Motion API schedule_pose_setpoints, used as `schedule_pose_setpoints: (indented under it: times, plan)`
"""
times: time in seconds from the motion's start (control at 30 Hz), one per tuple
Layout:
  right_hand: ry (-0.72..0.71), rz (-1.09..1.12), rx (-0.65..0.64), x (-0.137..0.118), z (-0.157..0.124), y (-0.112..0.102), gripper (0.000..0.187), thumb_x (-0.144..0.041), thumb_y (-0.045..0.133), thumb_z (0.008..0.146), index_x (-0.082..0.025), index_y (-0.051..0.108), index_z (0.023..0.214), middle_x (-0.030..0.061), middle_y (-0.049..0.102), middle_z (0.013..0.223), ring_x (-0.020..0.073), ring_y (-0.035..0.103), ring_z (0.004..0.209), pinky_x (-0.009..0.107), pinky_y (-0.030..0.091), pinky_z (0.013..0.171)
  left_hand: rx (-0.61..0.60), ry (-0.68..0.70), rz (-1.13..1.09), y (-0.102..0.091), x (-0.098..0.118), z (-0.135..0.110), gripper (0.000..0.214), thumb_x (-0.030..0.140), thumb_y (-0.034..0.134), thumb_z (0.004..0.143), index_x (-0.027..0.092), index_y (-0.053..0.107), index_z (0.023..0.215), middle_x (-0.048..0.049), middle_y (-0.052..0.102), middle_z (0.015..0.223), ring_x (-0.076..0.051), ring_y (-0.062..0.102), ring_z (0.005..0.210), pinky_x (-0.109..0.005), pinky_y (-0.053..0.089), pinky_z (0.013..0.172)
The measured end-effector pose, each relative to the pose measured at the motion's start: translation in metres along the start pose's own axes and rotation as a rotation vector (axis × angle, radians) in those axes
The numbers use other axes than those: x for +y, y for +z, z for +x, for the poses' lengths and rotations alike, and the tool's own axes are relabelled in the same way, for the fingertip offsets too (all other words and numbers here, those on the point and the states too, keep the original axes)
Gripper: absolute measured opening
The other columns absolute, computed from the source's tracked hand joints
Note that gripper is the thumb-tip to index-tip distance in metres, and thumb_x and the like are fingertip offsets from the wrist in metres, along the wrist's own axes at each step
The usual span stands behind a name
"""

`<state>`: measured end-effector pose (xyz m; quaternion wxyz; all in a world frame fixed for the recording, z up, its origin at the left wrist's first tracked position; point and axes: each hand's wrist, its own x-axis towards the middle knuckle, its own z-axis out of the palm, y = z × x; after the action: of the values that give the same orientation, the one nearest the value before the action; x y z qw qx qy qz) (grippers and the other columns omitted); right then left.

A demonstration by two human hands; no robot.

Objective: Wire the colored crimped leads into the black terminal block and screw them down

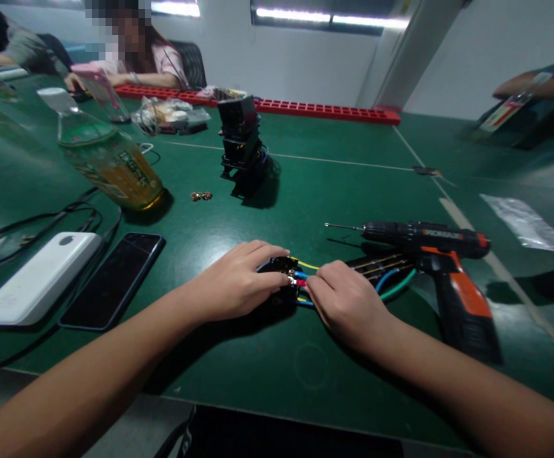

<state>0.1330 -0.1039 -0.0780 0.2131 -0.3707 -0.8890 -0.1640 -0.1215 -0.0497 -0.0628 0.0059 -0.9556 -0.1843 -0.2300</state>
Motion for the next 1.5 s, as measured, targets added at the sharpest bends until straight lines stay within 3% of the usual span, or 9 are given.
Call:
schedule_pose_setpoints:
  times: [0.43,0.7,0.93,1.17,1.33,1.5]
  plan:
    - [0.025,-0.023,-0.039,-0.001,0.001,-0.007,0.017,-0.015,0.060,0.097,-0.017,0.063,0.080,0.0061,0.056,0.079,0.0206,0.044,0.078,0.036,0.032,0.070,-0.036,-0.022,0.013,-0.001,0.003,0.001,0.026,0.016,0.055,0.100,0.020,0.076,0.114,-0.0166,0.064,0.134,-0.029,0.065,0.113,-0.048,0.059,0.095]
    - [0.196,0.048,-0.180,0.015,0.001,-0.041,0.020,-0.030,0.057,0.100,-0.016,0.069,0.094,0.0071,0.063,0.090,0.0200,0.056,0.082,0.033,0.041,0.075,-0.036,-0.017,0.016,-0.002,0.003,0.001,0.023,0.019,0.054,0.102,0.021,0.074,0.113,-0.0149,0.063,0.135,-0.027,0.064,0.112,-0.045,0.058,0.094]
    - [0.475,0.107,-0.157,0.064,-0.026,-0.074,0.026,-0.040,0.059,0.098,-0.017,0.070,0.100,0.0091,0.070,0.102,0.0220,0.065,0.092,0.036,0.048,0.084,-0.078,-0.026,-0.040,-0.002,0.001,0.001,0.026,0.020,0.053,0.103,0.021,0.073,0.120,-0.0164,0.060,0.139,-0.029,0.063,0.118,-0.048,0.056,0.098]
    - [0.874,0.068,-0.148,0.097,-0.074,-0.103,0.057,-0.071,0.051,0.088,-0.017,0.071,0.094,0.0124,0.069,0.090,0.0207,0.059,0.075,0.037,0.043,0.074,-0.090,-0.035,-0.026,-0.005,0.003,0.003,0.027,0.020,0.052,0.104,0.023,0.073,0.120,-0.0150,0.061,0.137,-0.027,0.063,0.118,-0.043,0.055,0.098]
    - [1.051,-0.069,-0.288,0.105,-0.098,-0.108,0.067,-0.080,0.049,0.080,-0.017,0.065,0.090,0.0154,0.066,0.090,0.0235,0.057,0.077,0.040,0.040,0.075,-0.087,-0.025,-0.008,-0.006,0.004,0.004,0.026,0.019,0.053,0.104,0.022,0.073,0.119,-0.0145,0.062,0.136,-0.026,0.063,0.114,-0.042,0.055,0.096]
    - [1.250,0.186,-0.458,0.117,-0.108,-0.103,0.059,-0.073,0.054,0.084,-0.018,0.071,0.095,0.0124,0.069,0.086,0.0257,0.062,0.078,0.040,0.044,0.076,-0.081,-0.018,-0.021,-0.006,0.004,0.004,0.025,0.019,0.053,0.104,0.021,0.072,0.120,-0.0152,0.062,0.136,-0.027,0.062,0.115,-0.044,0.056,0.096]
